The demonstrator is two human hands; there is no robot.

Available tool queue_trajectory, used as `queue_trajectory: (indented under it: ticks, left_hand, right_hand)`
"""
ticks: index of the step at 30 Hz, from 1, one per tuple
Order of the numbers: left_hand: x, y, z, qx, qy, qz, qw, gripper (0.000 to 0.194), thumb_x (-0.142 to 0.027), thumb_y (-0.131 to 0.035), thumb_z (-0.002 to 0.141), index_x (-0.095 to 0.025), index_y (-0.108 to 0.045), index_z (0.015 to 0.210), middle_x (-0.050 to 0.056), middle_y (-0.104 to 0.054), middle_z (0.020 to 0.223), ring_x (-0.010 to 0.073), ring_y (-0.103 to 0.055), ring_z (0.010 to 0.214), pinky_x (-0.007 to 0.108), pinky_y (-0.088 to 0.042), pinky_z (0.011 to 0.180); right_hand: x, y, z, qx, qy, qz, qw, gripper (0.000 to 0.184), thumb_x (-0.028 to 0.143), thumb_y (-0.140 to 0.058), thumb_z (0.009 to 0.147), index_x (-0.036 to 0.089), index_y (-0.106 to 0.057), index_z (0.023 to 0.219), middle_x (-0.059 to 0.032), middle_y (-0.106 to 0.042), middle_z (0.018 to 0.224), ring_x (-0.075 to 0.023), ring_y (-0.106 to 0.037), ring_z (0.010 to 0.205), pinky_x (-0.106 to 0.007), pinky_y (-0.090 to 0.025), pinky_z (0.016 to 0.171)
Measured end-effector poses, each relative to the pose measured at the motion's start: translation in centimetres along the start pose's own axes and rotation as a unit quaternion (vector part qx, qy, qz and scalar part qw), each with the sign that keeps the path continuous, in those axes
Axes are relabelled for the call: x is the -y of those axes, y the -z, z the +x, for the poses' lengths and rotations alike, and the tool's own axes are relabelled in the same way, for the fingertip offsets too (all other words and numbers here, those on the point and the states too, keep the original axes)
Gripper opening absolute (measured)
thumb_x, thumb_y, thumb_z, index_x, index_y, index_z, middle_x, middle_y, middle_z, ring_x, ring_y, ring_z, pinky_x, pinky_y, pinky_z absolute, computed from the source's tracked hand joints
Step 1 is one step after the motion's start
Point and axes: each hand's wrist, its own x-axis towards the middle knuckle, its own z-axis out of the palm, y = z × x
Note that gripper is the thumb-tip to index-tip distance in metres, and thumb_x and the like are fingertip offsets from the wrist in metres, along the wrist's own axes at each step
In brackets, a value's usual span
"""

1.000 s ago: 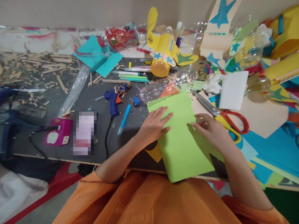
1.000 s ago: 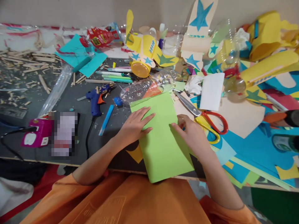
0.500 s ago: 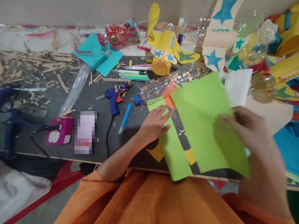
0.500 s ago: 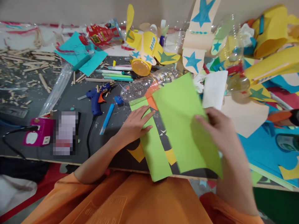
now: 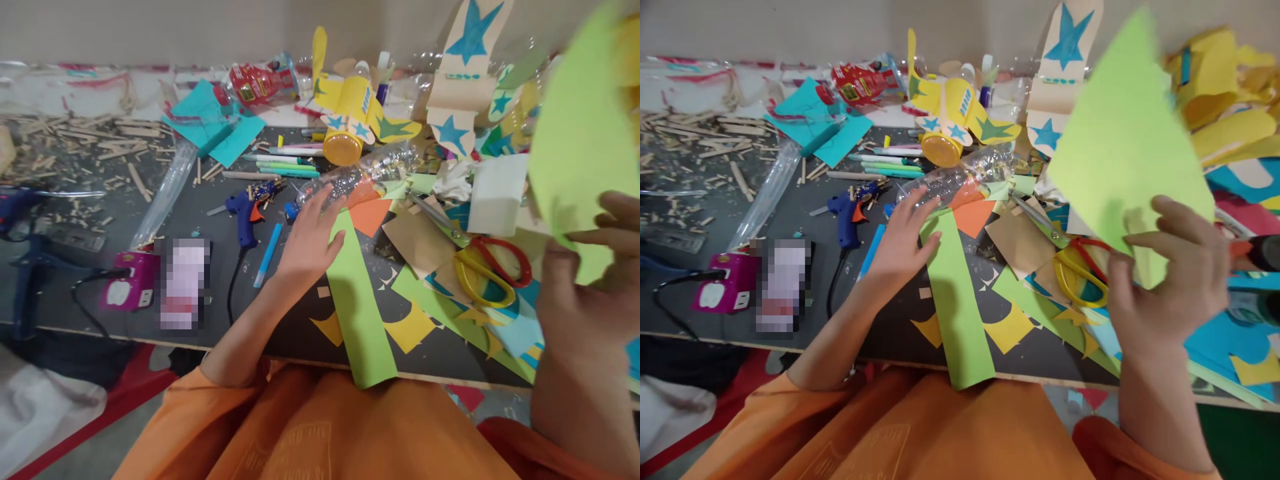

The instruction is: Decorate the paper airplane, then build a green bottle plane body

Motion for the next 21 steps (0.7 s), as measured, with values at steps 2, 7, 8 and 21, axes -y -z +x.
queue_trajectory:
  ticks: [2,7,8,21]
  left_hand:
    - [0.3,0.2,1.4,-0.011,-0.009,0.011,1.0,0.054,-0.037,-0.049,0.096,-0.023,-0.039,0.147,0.013,-0.031,0.161,0.0326,-0.025,0.151,0.051,-0.025,0.121]
    - [1.0,-1.0,4.8,-0.04,-0.004,0.069,0.997,0.06,-0.035,-0.054,0.094,-0.015,-0.036,0.148,0.021,-0.046,0.146,0.039,-0.037,0.141,0.057,-0.028,0.117]
    - [1.0,-1.1,5.1,-0.045,-0.012,0.076,0.996,0.058,-0.032,-0.055,0.094,-0.015,-0.038,0.147,0.021,-0.049,0.142,0.0385,-0.04,0.137,0.056,-0.03,0.115]
    - [0.6,0.8,1.2,0.106,-0.22,0.06,0.968,0.055,0.001,-0.037,0.091,-0.028,-0.049,0.136,0.004,-0.042,0.155,0.0234,-0.03,0.149,0.047,-0.028,0.121]
  right_hand:
    - [1.3,-0.9,0.0,0.03,0.055,0.016,0.998,0.013,0.022,-0.06,0.08,0.025,-0.059,0.093,-0.0113,-0.074,0.112,-0.0304,-0.073,0.101,-0.052,-0.057,0.083]
    - [2.0,-1.6,-1.7,0.121,-0.03,0.053,0.991,0.007,0.029,-0.054,0.088,0.023,-0.056,0.088,-0.0126,-0.073,0.104,-0.0256,-0.073,0.094,-0.042,-0.057,0.075]
    - [1.8,-1.8,-2.1,0.124,-0.064,0.067,0.988,0.008,0.031,-0.054,0.088,0.023,-0.056,0.087,-0.0119,-0.073,0.101,-0.0249,-0.072,0.091,-0.041,-0.057,0.074]
    - [2.9,-2.7,-3.2,0.206,-0.047,0.171,0.962,0.006,0.022,-0.057,0.082,0.025,-0.058,0.087,-0.0058,-0.065,0.084,-0.0245,-0.067,0.084,-0.039,-0.056,0.07]
